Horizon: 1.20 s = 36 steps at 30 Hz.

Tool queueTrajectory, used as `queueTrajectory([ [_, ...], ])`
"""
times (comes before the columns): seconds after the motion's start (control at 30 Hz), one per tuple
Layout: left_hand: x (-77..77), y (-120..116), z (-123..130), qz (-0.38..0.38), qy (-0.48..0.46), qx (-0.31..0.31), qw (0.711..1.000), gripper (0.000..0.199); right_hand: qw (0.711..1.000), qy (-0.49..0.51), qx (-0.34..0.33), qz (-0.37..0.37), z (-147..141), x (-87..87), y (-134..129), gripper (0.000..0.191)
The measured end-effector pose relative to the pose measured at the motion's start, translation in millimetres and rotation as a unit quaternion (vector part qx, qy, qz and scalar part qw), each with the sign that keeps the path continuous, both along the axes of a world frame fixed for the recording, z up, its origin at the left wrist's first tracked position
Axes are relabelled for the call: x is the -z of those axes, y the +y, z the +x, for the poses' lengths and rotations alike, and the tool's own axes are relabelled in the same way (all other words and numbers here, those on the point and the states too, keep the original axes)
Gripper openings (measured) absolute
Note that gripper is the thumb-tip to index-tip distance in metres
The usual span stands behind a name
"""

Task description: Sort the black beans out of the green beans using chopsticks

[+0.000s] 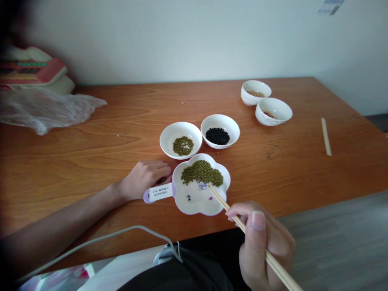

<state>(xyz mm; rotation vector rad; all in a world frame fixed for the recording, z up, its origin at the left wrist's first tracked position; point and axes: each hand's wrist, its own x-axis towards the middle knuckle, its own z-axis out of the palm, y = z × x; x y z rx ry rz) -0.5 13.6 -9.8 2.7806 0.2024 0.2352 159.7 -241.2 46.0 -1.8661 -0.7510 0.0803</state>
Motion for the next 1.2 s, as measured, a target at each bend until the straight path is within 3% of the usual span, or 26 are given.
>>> queueTrajectory([
  [0.53,1.7,0,0,0.008,-0.008,0.006,1.000,0.031,1.000,-0.010,0.015,-0.015,0,-3.4,2,0.054],
  [1.0,3.7,2,-1,0.011,0.004,0.002,1.000,0.033,0.988,0.051,-0.145,-0.015,-12,-11.1,5,0.053],
  [1.2,1.8,1,0,0.010,-0.002,0.005,1.000,0.032,0.985,0.063,-0.161,-0.014,-11,-8.0,4,0.043],
])
